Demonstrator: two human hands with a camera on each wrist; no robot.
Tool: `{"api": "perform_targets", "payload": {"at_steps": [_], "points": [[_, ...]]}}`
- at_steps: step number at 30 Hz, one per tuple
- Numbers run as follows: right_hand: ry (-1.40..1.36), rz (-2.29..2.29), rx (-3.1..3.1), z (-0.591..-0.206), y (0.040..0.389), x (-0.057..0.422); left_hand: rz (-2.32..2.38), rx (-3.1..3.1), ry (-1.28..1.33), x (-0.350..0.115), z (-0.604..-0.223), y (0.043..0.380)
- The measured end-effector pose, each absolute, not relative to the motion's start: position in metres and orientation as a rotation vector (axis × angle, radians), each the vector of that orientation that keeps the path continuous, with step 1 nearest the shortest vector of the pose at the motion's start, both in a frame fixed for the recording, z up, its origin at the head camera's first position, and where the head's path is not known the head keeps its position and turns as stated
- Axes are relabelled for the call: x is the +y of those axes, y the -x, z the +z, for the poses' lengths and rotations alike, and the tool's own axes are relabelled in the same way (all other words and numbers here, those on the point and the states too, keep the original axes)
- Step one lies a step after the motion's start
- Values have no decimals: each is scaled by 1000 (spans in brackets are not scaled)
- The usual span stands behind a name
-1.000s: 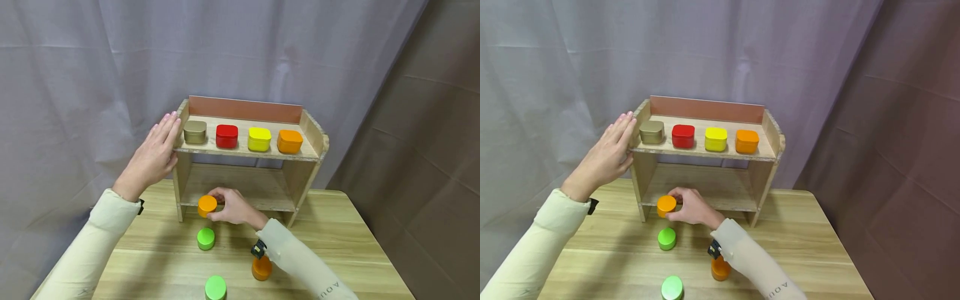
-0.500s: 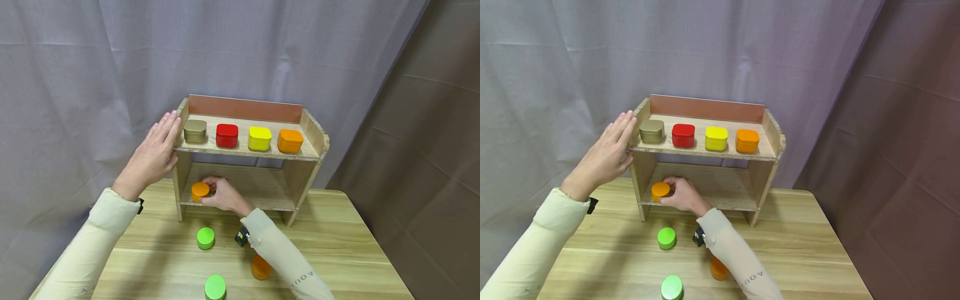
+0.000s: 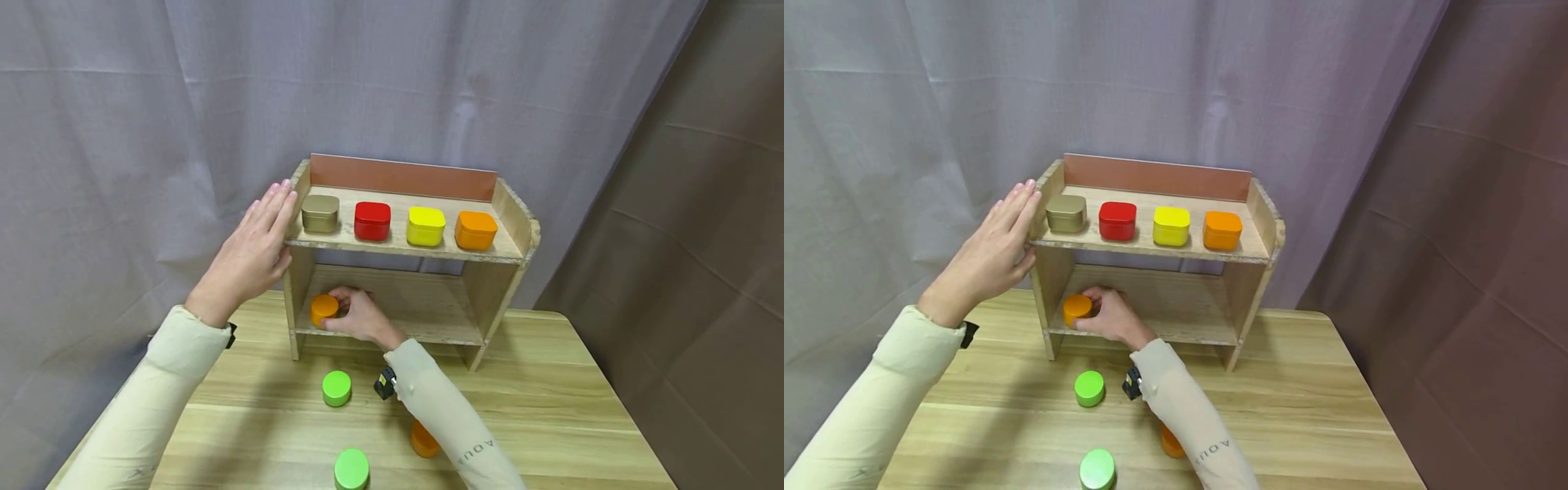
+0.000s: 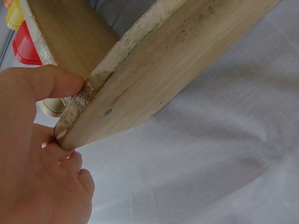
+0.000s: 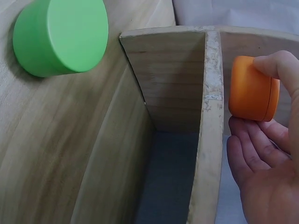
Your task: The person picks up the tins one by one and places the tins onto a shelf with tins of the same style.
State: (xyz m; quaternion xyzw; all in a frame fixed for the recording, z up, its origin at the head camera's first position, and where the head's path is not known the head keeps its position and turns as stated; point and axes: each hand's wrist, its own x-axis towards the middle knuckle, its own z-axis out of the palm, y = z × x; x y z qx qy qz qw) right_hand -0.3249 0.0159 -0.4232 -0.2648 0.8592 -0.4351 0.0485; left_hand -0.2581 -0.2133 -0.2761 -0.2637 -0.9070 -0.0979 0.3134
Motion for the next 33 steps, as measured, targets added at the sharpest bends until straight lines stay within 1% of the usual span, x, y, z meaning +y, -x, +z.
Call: {"api": "perform_targets", "payload": {"at_steps": [13,18,26,33], "points": [[838,-1302,2632,-427,325,12,-255,-2374,699,-212,-276,259],[891,-1290,2629,-427,325,15,-255,-2375,695,-213,-276,259],[957,-1171,2708,-414,314,37,-257,-2376,696,-213,-276,258],[1007,-1078,2745,-399,294,65,-256,-2383,696,-213,-275,260]]}}
